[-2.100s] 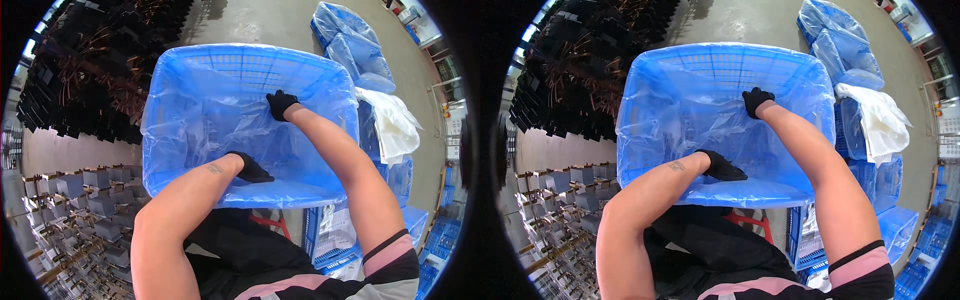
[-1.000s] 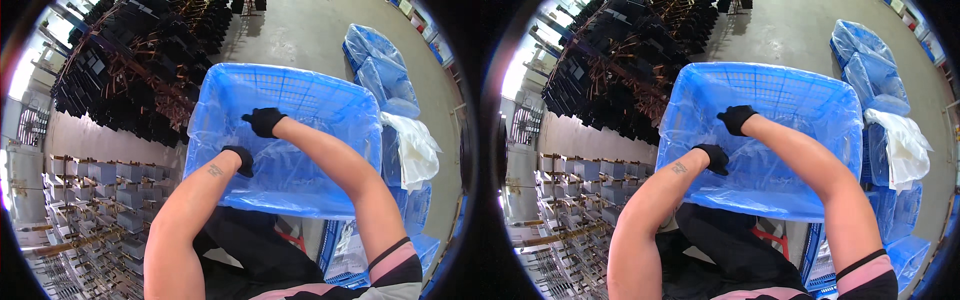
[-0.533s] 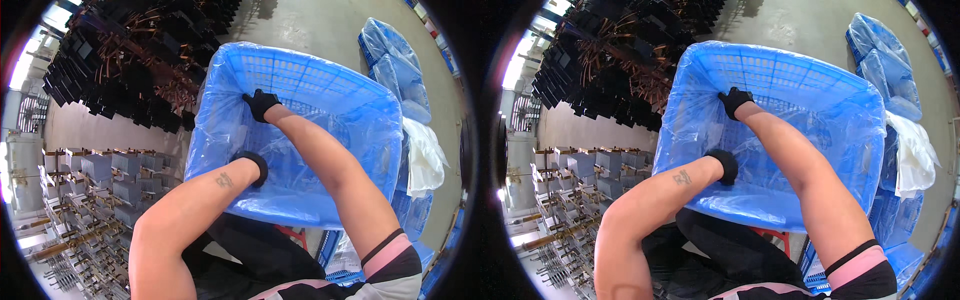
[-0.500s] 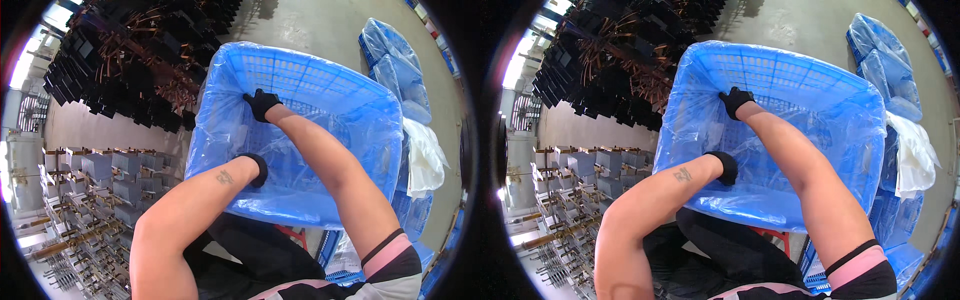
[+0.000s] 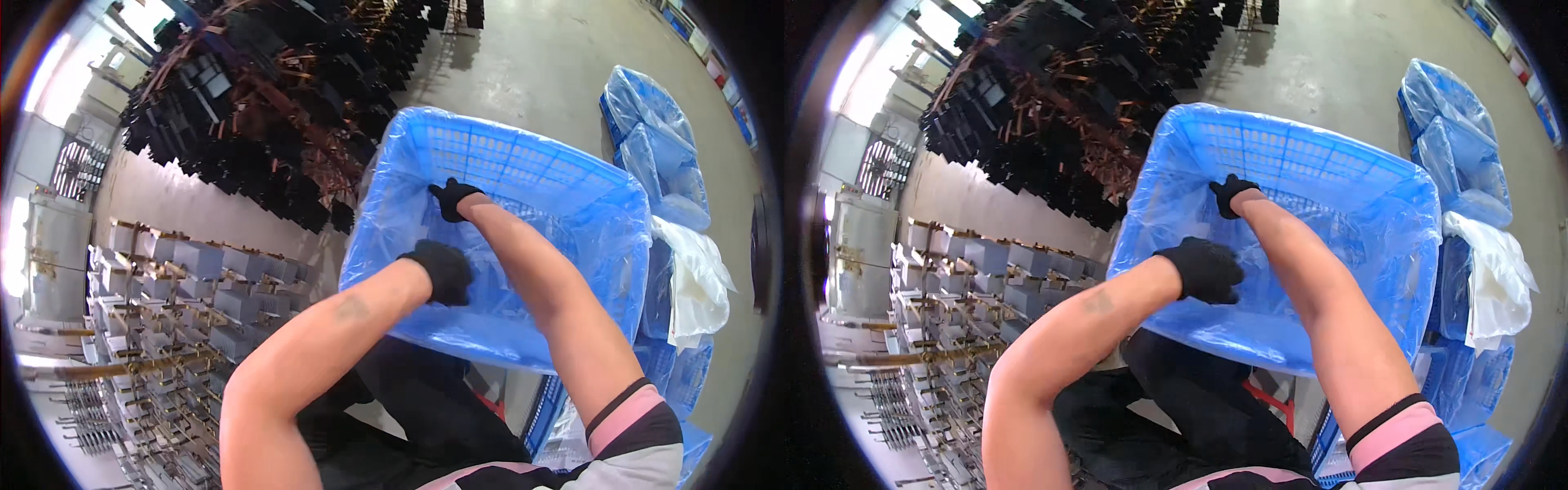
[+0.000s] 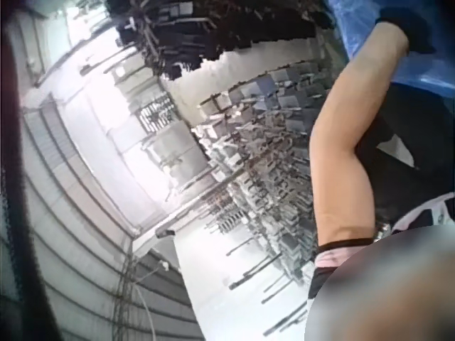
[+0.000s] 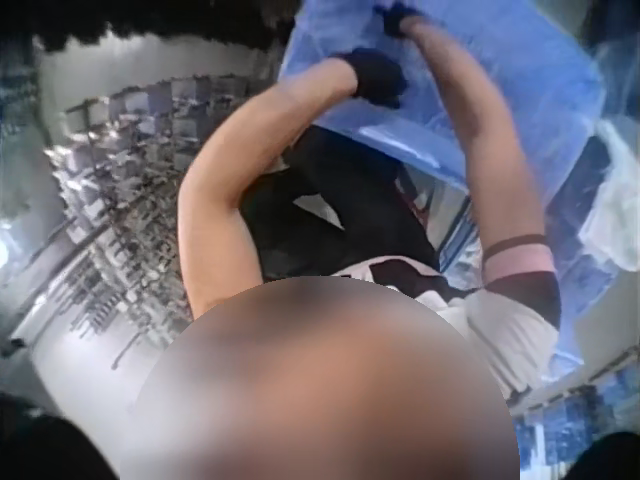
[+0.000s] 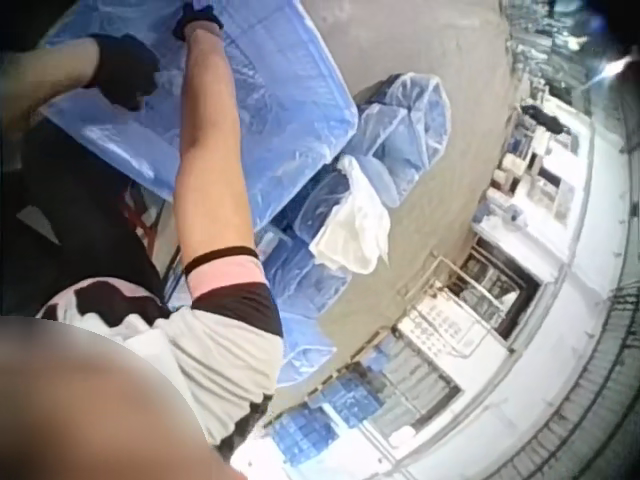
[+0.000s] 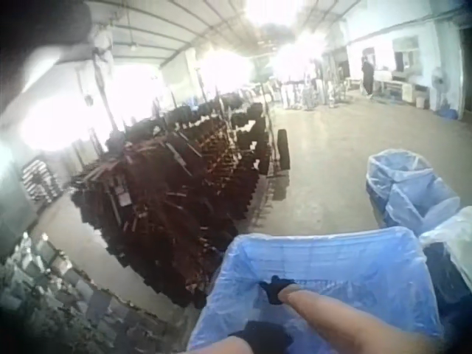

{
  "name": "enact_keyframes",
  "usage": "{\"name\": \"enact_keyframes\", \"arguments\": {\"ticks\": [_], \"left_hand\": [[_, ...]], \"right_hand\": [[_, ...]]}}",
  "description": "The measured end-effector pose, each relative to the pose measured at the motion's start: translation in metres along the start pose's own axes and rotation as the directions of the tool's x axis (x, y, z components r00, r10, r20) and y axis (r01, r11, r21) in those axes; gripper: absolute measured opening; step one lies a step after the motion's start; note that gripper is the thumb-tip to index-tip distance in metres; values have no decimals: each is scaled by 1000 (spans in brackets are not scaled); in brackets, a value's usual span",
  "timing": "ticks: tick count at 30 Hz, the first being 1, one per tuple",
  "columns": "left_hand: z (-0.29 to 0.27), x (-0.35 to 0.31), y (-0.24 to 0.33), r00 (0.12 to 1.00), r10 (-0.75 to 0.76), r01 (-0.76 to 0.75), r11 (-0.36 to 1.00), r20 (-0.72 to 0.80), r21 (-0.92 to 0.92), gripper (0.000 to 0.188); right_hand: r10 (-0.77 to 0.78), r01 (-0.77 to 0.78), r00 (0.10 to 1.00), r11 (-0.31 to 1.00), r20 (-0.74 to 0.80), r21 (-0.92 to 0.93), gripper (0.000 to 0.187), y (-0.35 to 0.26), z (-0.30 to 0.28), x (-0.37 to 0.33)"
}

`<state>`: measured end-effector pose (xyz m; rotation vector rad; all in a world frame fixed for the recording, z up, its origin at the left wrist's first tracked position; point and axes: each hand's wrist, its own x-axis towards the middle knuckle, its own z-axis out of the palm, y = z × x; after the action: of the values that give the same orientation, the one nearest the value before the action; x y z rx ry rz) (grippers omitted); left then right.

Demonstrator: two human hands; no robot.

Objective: Picking small metal components from vertical storage racks and placing them into a blue bin.

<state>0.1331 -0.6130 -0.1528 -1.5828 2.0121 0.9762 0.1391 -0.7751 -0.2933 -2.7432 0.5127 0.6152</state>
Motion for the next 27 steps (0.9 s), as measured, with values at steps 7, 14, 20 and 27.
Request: {"name": "enact_keyframes", "arguments": {"ticks": [7,14,20,27], "left_hand": [[49,-184,82,414,-288,-137,918,-864,-372,34],[252,-307,120,-178,-873,-3,462,-454,-887,26],[392,-338,161,-483,-775,585,60,-407,-809,34],[485,-331,183,-772,-614,-279,98,162,-955,38]], "right_hand": [[-141,138,990,986,29,93,57,18,-63,-38],[-481,509,705,855,-522,-99,40,-51,-172,-147],[-669,815,454,579,-589,-31,38,-249,-153,-228],[-789,841,541,499,-290,211,31,-348,-26,-240]]}}
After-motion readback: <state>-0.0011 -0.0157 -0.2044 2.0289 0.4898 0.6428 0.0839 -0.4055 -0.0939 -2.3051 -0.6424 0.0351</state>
